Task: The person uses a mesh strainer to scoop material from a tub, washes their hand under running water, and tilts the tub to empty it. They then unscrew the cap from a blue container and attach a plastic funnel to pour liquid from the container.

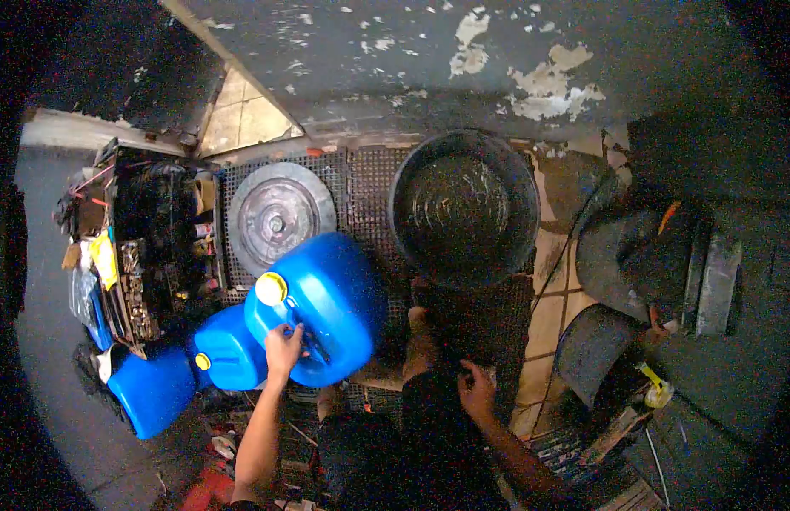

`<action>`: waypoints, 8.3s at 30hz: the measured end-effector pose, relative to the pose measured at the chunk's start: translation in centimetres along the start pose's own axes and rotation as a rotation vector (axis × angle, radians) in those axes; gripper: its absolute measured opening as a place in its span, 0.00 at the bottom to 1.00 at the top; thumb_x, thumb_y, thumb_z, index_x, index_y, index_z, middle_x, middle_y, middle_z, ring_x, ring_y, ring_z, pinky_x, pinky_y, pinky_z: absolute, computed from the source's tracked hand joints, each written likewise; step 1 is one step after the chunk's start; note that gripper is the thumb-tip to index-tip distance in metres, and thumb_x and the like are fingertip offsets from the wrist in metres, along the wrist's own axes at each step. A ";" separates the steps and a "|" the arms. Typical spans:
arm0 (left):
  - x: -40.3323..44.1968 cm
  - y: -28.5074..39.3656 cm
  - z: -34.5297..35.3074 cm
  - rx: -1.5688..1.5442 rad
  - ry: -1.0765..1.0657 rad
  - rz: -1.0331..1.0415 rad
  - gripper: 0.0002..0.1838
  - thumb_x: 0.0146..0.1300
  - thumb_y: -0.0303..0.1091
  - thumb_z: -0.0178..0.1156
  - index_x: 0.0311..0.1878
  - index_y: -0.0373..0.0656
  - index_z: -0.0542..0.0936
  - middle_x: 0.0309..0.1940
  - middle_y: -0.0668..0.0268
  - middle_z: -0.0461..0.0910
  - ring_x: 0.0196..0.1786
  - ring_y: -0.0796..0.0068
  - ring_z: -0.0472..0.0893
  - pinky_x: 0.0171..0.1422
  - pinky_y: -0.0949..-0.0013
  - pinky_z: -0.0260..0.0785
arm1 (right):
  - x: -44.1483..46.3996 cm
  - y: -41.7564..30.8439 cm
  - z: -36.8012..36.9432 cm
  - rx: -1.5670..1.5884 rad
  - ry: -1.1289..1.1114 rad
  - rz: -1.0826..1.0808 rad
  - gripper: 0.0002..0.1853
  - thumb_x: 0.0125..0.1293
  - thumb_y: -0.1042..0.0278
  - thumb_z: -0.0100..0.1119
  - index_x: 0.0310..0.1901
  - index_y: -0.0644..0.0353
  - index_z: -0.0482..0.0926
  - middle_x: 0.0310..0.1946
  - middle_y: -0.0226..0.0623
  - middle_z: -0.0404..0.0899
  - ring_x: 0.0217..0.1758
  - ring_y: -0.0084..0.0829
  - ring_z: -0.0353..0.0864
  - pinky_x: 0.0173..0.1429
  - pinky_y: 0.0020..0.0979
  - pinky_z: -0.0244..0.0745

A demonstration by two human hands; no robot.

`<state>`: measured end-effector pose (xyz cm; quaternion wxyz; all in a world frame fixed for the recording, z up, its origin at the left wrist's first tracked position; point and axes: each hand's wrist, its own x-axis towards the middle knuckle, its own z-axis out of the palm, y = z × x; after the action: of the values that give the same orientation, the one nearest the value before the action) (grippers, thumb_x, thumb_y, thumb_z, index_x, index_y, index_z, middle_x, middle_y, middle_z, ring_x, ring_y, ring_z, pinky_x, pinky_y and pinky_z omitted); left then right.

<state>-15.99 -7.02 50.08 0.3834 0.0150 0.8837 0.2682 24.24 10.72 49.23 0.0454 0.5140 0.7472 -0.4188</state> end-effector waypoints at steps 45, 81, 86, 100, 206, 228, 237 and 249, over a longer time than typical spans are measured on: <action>22.9 -2.7 21.1 0.340 -0.065 0.162 0.24 0.63 0.51 0.54 0.37 0.34 0.80 0.33 0.39 0.82 0.41 0.39 0.82 0.50 0.43 0.73 | 24.5 -6.7 30.0 0.273 -0.103 -0.176 0.25 0.60 0.71 0.66 0.58 0.64 0.72 0.45 0.49 0.78 0.38 0.47 0.80 0.43 0.43 0.75; 22.6 3.0 24.6 0.267 -0.159 0.512 0.22 0.64 0.46 0.56 0.42 0.32 0.78 0.32 0.46 0.84 0.36 0.47 0.85 0.46 0.48 0.76 | 28.5 -5.4 24.8 0.204 -0.096 -0.223 0.20 0.68 0.71 0.55 0.59 0.66 0.66 0.52 0.53 0.76 0.55 0.46 0.77 0.59 0.42 0.69; 23.4 1.2 24.1 0.218 -0.156 0.548 0.21 0.65 0.45 0.56 0.44 0.31 0.77 0.30 0.46 0.83 0.36 0.47 0.85 0.46 0.48 0.77 | 29.5 -4.7 26.9 0.089 -0.115 -0.259 0.19 0.66 0.73 0.55 0.57 0.67 0.67 0.50 0.50 0.76 0.53 0.42 0.76 0.57 0.38 0.70; 28.3 11.2 22.8 1.124 0.166 0.841 0.18 0.68 0.42 0.52 0.60 0.54 0.73 0.57 0.64 0.72 0.62 0.63 0.71 0.56 0.55 0.73 | 31.7 -7.0 22.9 -0.288 -0.133 -0.092 0.15 0.63 0.70 0.60 0.50 0.65 0.78 0.41 0.55 0.83 0.47 0.56 0.82 0.49 0.51 0.76; 7.5 -48.8 -12.6 0.175 0.776 -0.308 0.38 0.53 0.47 0.71 0.66 0.47 0.70 0.55 0.61 0.71 0.61 0.62 0.70 0.59 0.52 0.65 | 5.2 -6.6 33.8 -0.545 -0.787 -0.492 0.16 0.61 0.84 0.58 0.50 0.62 0.74 0.46 0.37 0.77 0.47 0.30 0.78 0.52 0.30 0.73; 5.5 -79.7 -21.1 -0.443 1.235 -0.628 0.17 0.62 0.45 0.60 0.35 0.36 0.80 0.31 0.49 0.84 0.39 0.46 0.84 0.48 0.51 0.74 | -4.0 -0.4 48.1 -0.606 -0.822 -0.278 0.27 0.63 0.73 0.62 0.62 0.72 0.69 0.55 0.55 0.77 0.59 0.50 0.76 0.64 0.41 0.69; 9.3 -93.4 -29.8 0.464 0.579 -0.719 0.30 0.57 0.52 0.69 0.56 0.41 0.80 0.58 0.49 0.76 0.56 0.45 0.76 0.62 0.51 0.68 | -10.7 7.9 51.5 -0.613 -0.806 -0.096 0.30 0.60 0.70 0.65 0.61 0.75 0.68 0.55 0.59 0.76 0.59 0.53 0.75 0.66 0.43 0.69; 14.3 -101.4 -30.2 0.556 0.541 -0.676 0.35 0.57 0.60 0.66 0.62 0.48 0.76 0.60 0.51 0.76 0.58 0.47 0.78 0.61 0.52 0.72 | -12.5 7.2 52.0 -0.719 -0.770 -0.120 0.28 0.57 0.75 0.65 0.60 0.72 0.70 0.54 0.59 0.75 0.58 0.57 0.75 0.63 0.43 0.71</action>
<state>-28.64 -104.46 8.30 0.1878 -0.2400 0.9446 -0.1218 17.03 -32.48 17.71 0.4659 0.2313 0.8010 -0.2963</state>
